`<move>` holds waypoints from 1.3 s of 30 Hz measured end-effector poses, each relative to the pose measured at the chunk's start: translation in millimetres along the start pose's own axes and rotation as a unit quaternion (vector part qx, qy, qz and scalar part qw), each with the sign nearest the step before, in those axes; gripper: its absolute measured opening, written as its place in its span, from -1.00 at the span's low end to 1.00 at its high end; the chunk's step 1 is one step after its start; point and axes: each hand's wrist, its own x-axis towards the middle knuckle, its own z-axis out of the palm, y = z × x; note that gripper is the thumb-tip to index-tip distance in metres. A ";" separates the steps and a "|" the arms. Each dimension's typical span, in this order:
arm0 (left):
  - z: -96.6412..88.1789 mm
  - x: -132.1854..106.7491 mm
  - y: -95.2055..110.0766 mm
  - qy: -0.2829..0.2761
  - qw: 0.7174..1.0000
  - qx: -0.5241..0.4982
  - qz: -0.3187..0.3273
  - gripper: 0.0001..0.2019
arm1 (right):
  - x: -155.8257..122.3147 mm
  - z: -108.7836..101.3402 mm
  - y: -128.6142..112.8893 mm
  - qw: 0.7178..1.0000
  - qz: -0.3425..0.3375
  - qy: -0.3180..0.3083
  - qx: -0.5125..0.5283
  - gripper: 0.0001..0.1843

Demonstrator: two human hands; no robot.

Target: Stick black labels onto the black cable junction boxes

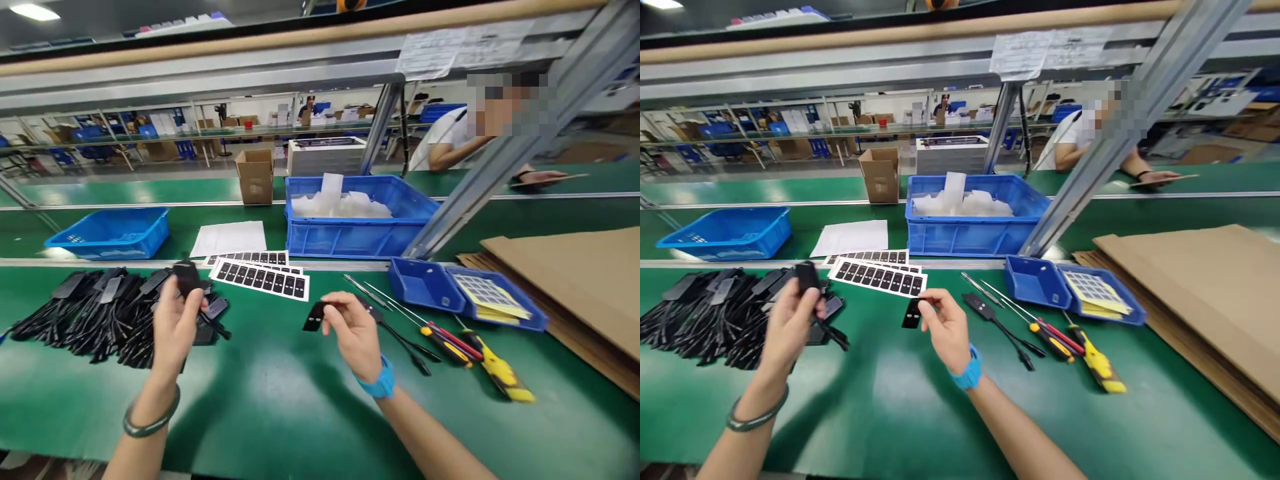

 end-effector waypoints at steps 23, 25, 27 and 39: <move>93.5 -71.4 -17.4 -0.351 0.815 -0.267 -0.375 -0.34 | -27.0 20.5 49.6 0.983 0.179 -0.048 0.009 -0.81; 93.3 -71.6 -16.8 -0.353 0.812 -0.270 -0.378 -0.34 | -27.5 20.4 48.9 0.982 0.181 -0.046 0.004 -0.82; 93.5 -72.2 -16.3 -0.355 0.810 -0.273 -0.378 -0.34 | -28.1 20.4 48.7 0.983 0.180 -0.042 0.000 -0.82; 93.8 -74.5 -19.6 -0.356 0.810 -0.276 -0.377 -0.37 | -29.5 20.3 48.4 0.983 0.178 -0.038 -0.013 -0.81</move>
